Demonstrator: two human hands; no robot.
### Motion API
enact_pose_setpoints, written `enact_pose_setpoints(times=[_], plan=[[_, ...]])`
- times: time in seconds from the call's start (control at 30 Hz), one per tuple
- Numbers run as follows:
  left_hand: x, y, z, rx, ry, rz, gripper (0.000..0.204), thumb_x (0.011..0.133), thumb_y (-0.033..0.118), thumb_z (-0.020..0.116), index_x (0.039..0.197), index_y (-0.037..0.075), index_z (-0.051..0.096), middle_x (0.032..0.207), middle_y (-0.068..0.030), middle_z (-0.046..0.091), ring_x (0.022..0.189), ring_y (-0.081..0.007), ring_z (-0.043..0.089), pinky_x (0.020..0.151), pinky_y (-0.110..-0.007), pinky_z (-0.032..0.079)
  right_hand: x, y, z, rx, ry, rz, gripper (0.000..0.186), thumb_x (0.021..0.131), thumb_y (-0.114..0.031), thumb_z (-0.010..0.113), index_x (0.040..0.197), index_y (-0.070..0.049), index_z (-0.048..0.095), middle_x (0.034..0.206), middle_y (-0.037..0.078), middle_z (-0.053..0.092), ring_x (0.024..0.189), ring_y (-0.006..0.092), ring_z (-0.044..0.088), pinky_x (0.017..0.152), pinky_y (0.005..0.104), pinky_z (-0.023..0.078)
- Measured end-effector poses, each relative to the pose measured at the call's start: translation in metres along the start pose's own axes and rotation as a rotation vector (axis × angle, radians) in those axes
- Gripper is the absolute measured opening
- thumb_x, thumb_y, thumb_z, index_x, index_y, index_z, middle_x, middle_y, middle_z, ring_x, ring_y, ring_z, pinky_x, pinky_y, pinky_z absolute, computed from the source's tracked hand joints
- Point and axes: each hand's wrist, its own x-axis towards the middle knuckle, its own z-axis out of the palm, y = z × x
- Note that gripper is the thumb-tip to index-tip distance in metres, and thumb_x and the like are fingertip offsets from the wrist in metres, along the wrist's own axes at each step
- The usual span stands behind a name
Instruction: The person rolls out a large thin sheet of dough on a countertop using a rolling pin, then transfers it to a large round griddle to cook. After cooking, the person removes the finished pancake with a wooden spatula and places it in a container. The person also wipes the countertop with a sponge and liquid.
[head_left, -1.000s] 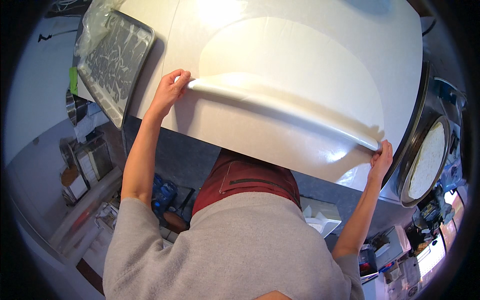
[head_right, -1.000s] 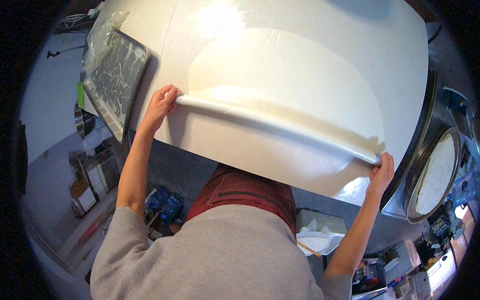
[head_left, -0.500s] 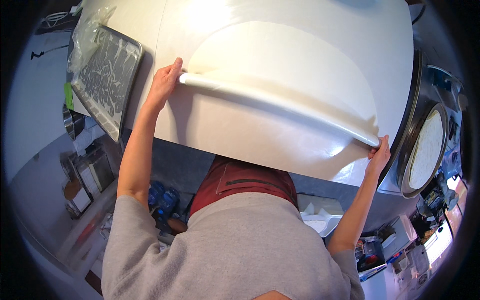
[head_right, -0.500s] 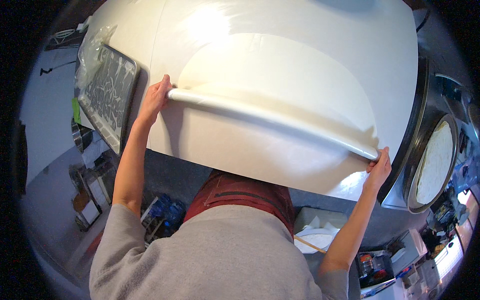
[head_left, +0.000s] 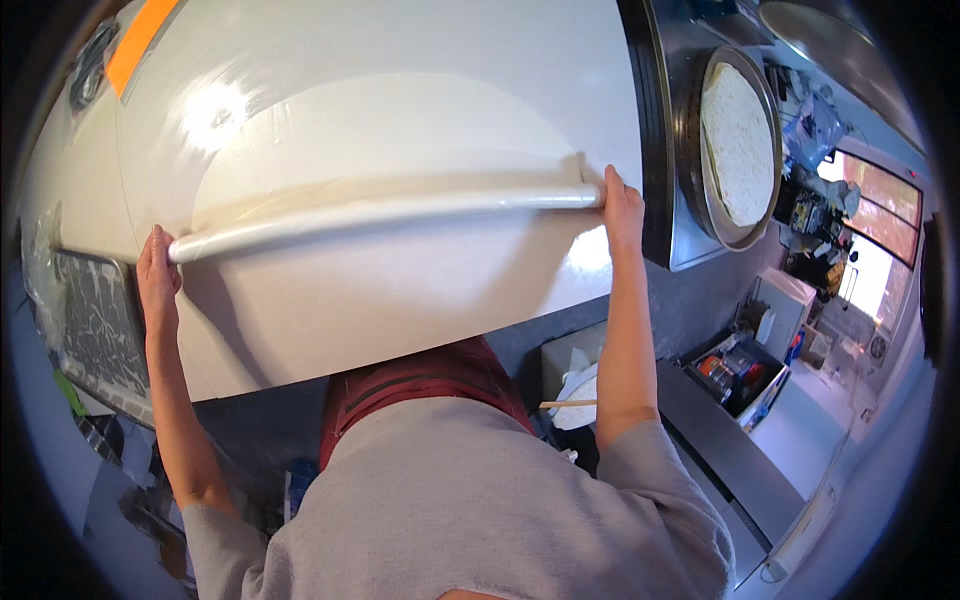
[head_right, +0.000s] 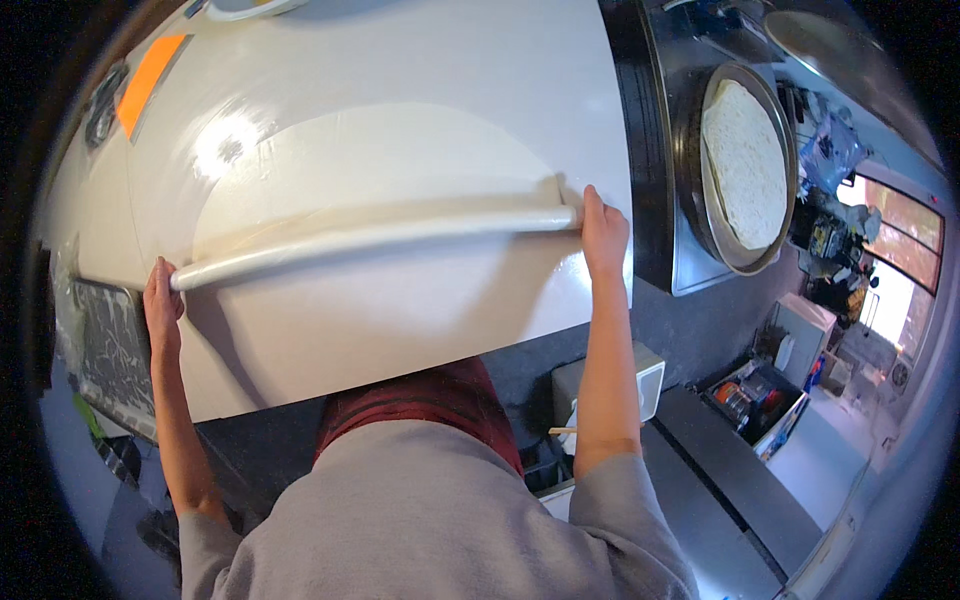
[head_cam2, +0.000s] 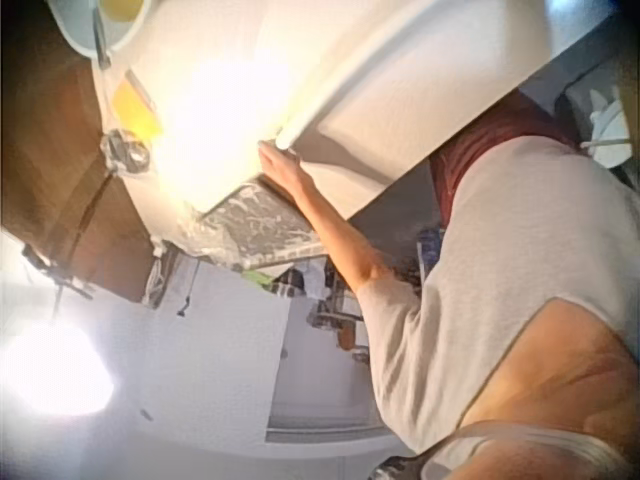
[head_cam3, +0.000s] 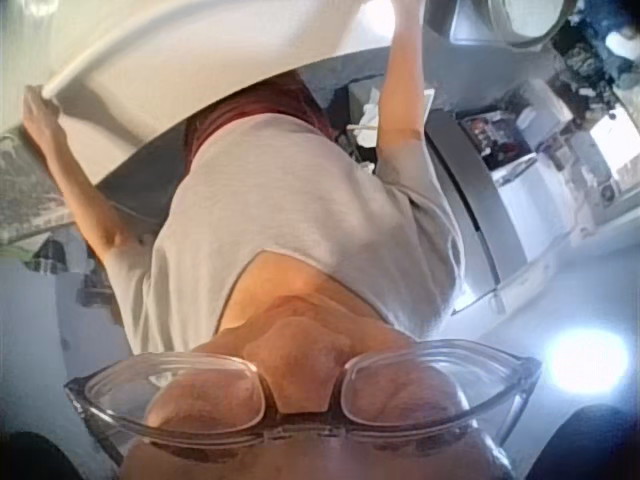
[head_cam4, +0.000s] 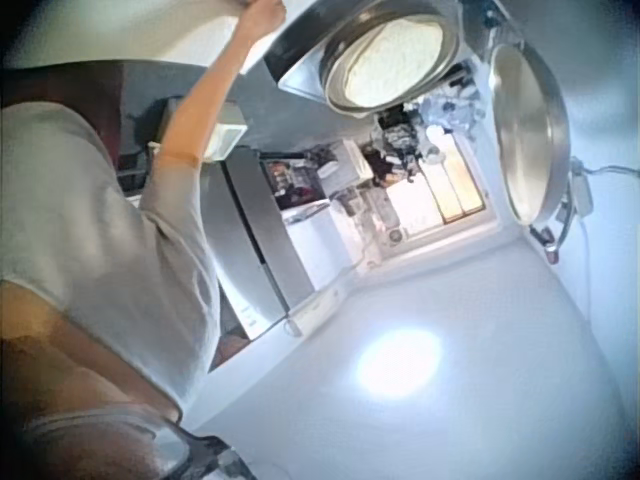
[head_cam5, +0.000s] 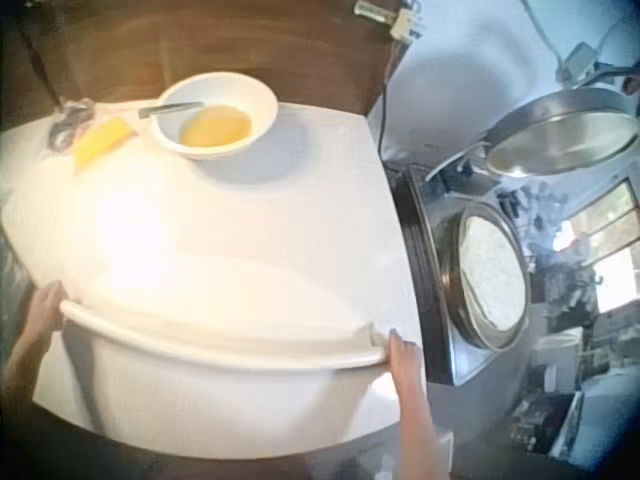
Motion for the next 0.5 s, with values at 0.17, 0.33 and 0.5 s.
enact_pose_setpoints(times=[0.17, 0.33, 0.5], plan=[[0.014, 0.023, -0.002, 0.199, 0.004, -0.097, 0.050, 0.102, 0.054, 0.044, 0.073, 0.014, 0.053, 0.058, 0.0063, 0.034, 0.046, -0.0042, 0.026, 0.041, -0.025, 0.020, 0.009, -0.006, 0.009, 0.174, 0.040, 0.066, 0.060, 0.098, -0.050, 0.051, 0.083, 0.005, 0.070, 0.070, 0.012, 0.063, 0.072, 0.0230, 0.058, 0.069, 0.0383, 0.045], [0.020, 0.044, -0.001, 0.264, 0.034, -0.084, 0.058, 0.101, 0.059, 0.043, 0.068, 0.013, 0.050, 0.058, 0.0061, 0.032, 0.046, -0.0049, 0.025, 0.041, -0.025, 0.019, 0.008, -0.013, 0.006, 0.298, 0.127, 0.106, 0.068, 0.098, -0.059, 0.048, 0.086, 0.005, 0.069, 0.076, 0.012, 0.063, 0.077, 0.0219, 0.059, 0.073, 0.0349, 0.046], [0.027, 0.052, 0.000, 0.232, 0.031, -0.002, 0.060, 0.099, 0.062, 0.043, 0.067, 0.012, 0.051, 0.058, 0.0058, 0.033, 0.047, -0.0050, 0.027, 0.043, -0.025, 0.019, 0.004, -0.013, 0.005, 0.315, 0.065, 0.026, 0.058, 0.098, -0.055, 0.052, 0.084, -0.001, 0.067, 0.073, 0.003, 0.056, 0.067, 0.0113, 0.050, 0.059, 0.0269, 0.040]])
